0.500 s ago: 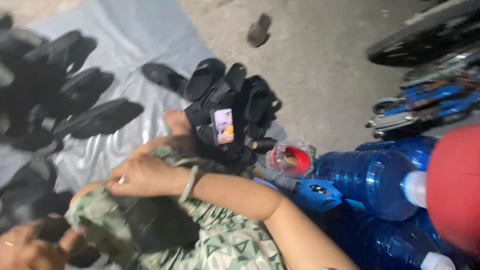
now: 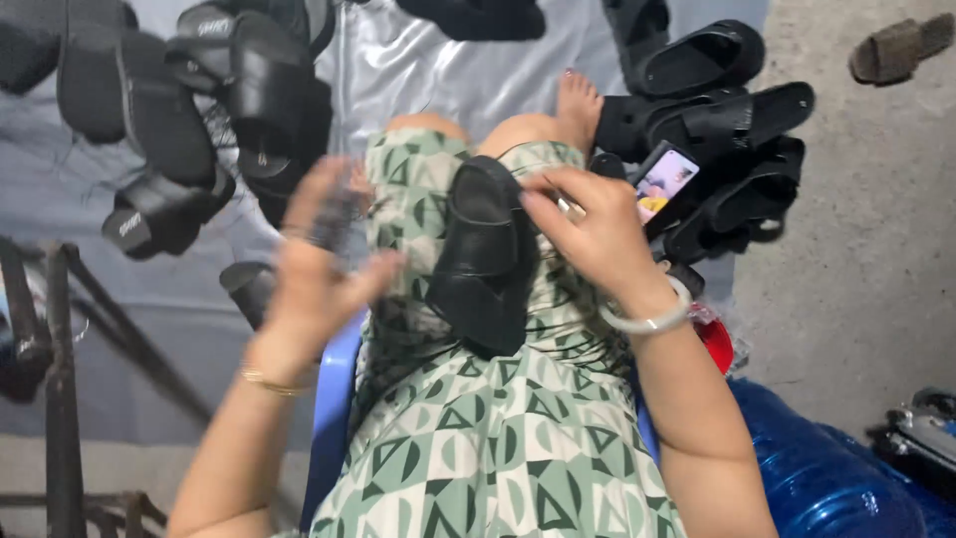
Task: Hand-stitching the sole of a black leather shoe using a needle and thread.
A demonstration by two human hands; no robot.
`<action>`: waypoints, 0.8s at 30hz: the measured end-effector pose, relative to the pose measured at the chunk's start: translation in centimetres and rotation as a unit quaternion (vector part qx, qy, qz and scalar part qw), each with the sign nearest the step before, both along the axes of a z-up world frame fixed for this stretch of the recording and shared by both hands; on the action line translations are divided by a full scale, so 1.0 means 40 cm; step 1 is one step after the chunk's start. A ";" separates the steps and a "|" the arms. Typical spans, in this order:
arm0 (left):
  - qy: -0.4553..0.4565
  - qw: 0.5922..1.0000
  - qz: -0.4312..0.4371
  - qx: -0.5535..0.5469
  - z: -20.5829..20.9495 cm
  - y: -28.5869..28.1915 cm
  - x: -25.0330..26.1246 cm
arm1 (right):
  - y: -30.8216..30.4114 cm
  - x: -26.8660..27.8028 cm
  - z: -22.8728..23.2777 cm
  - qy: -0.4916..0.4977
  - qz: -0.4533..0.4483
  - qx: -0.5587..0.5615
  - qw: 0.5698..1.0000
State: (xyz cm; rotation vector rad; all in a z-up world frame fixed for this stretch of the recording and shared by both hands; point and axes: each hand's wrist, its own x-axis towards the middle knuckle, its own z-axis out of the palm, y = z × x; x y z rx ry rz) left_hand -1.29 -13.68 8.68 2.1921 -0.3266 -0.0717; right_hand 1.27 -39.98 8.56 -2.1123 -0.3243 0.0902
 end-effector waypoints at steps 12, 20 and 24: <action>0.007 0.986 -0.160 -0.035 -0.070 -0.169 0.011 | -0.044 -0.220 0.032 0.061 0.140 -0.196 0.969; -0.018 0.981 -0.110 -0.161 -0.119 -0.158 0.036 | -0.063 -0.158 0.112 0.008 0.101 -0.373 0.922; -0.019 0.977 -0.113 -0.179 -0.114 -0.155 0.038 | -0.057 -0.152 0.101 0.000 0.125 -0.414 0.902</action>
